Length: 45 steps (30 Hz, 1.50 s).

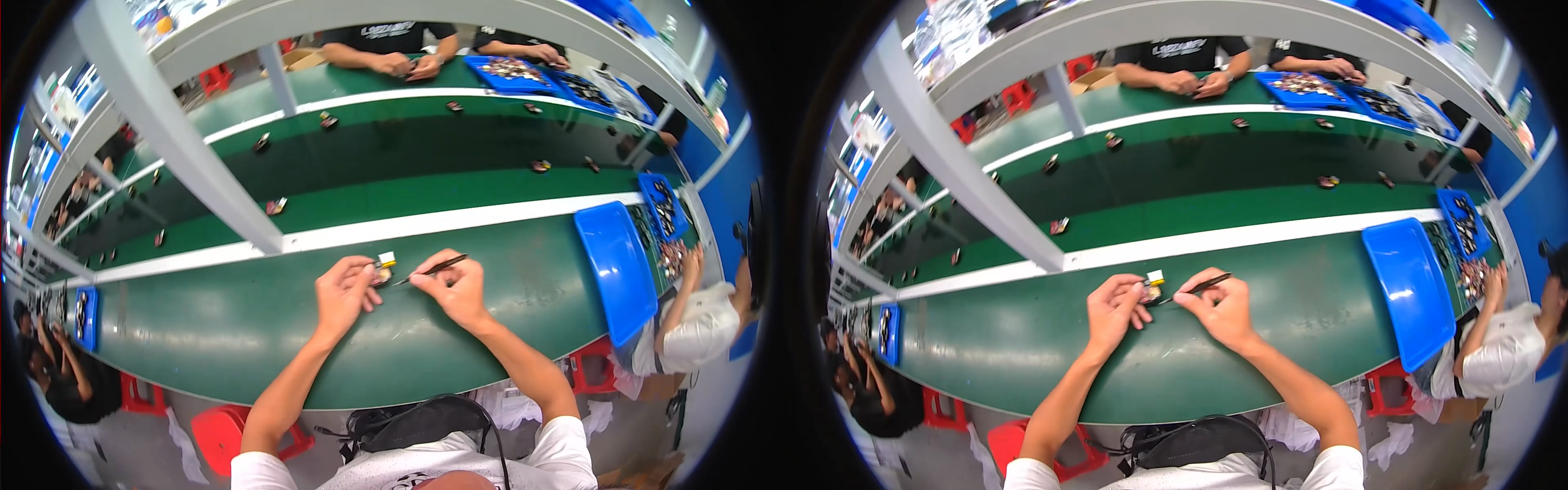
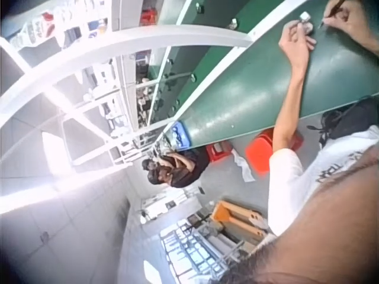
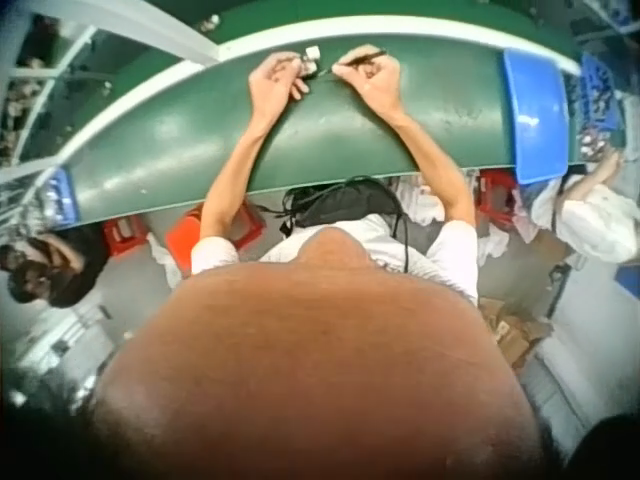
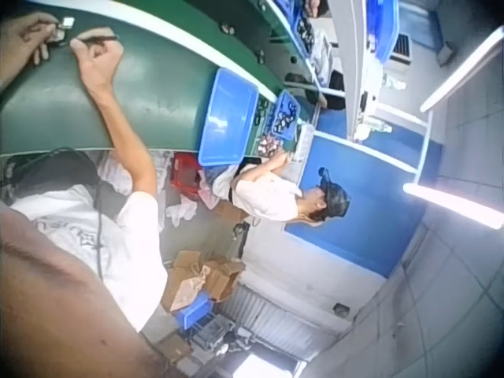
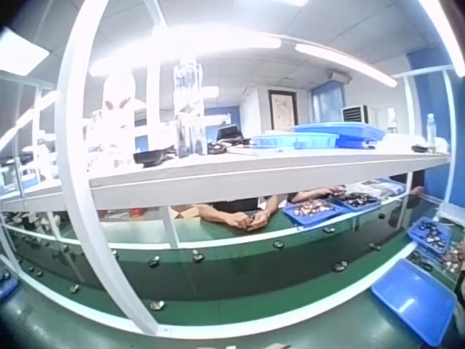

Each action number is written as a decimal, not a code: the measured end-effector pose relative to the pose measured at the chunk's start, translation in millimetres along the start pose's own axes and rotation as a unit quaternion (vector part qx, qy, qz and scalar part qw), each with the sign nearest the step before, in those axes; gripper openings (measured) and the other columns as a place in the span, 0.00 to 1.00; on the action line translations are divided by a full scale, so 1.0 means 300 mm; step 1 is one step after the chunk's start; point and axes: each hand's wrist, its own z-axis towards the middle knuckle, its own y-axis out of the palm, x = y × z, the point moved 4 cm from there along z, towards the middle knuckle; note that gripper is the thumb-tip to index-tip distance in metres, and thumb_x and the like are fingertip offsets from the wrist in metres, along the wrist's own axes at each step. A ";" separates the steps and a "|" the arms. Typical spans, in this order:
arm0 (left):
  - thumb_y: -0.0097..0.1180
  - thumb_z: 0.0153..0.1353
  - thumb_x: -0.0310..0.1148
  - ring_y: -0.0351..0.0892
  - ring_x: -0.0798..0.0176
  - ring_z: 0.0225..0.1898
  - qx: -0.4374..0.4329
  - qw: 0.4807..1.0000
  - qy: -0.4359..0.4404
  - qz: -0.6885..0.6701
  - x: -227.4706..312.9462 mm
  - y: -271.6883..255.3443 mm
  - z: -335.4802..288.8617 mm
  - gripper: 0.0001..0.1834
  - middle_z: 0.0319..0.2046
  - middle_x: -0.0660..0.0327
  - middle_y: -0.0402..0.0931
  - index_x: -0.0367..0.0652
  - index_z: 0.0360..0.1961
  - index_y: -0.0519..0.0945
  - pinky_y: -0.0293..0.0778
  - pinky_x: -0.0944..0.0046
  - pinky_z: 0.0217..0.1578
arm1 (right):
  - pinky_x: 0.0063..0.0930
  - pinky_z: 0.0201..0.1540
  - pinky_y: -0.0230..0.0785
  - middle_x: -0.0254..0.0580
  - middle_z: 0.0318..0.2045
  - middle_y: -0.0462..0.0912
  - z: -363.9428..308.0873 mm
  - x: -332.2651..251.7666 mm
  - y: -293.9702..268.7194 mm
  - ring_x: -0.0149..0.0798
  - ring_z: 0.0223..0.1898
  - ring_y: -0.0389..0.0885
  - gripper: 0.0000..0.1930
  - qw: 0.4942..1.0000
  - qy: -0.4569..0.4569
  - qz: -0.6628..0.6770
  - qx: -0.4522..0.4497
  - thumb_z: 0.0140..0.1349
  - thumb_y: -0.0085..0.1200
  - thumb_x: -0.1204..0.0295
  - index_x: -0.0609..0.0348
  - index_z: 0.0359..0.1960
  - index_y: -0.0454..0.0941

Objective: Assembling small electronic components onto a circuit board at a factory assembly line.

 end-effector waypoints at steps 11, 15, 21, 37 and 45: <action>0.56 0.69 0.23 0.83 0.69 0.22 -0.020 0.998 0.028 0.056 0.001 0.037 -0.036 0.09 0.27 0.56 0.83 0.28 0.48 0.79 0.75 0.73 0.18 | 0.12 0.20 0.54 0.36 0.31 0.86 -0.002 -0.005 0.018 0.15 0.18 0.65 0.06 0.997 -0.025 -0.070 0.000 0.55 0.69 0.82 0.65 0.33 0.84; 0.58 0.68 0.24 0.82 0.71 0.22 -0.008 0.996 0.048 0.071 -0.002 0.043 -0.043 0.09 0.28 0.57 0.84 0.31 0.46 0.81 0.73 0.73 0.17 | 0.12 0.20 0.53 0.35 0.29 0.85 -0.008 -0.007 0.014 0.15 0.18 0.65 0.06 0.987 -0.042 -0.156 -0.003 0.55 0.70 0.82 0.66 0.32 0.84; 0.57 0.68 0.22 0.83 0.69 0.22 -0.010 0.994 0.063 0.092 0.007 0.052 -0.048 0.09 0.27 0.56 0.83 0.28 0.47 0.80 0.75 0.72 0.18 | 0.15 0.18 0.48 0.23 0.20 0.77 -0.007 0.017 0.011 0.13 0.16 0.60 0.07 0.994 0.003 -0.113 -0.008 0.55 0.71 0.79 0.63 0.33 0.84; 0.58 0.67 0.21 0.84 0.67 0.25 -0.029 0.984 0.123 0.128 0.012 0.060 -0.058 0.11 0.29 0.54 0.84 0.28 0.49 0.80 0.77 0.71 0.19 | 0.14 0.19 0.43 0.23 0.22 0.78 0.004 0.021 -0.003 0.11 0.18 0.55 0.05 0.994 0.101 0.016 -0.027 0.57 0.68 0.81 0.63 0.33 0.84; 0.58 0.67 0.20 0.85 0.67 0.25 -0.031 0.985 0.120 0.123 0.011 0.065 -0.057 0.11 0.29 0.54 0.84 0.28 0.50 0.80 0.77 0.72 0.19 | 0.14 0.32 0.74 0.47 0.37 0.88 0.012 0.026 0.012 0.26 0.34 0.85 0.07 0.983 0.127 0.122 -0.043 0.58 0.66 0.83 0.66 0.37 0.81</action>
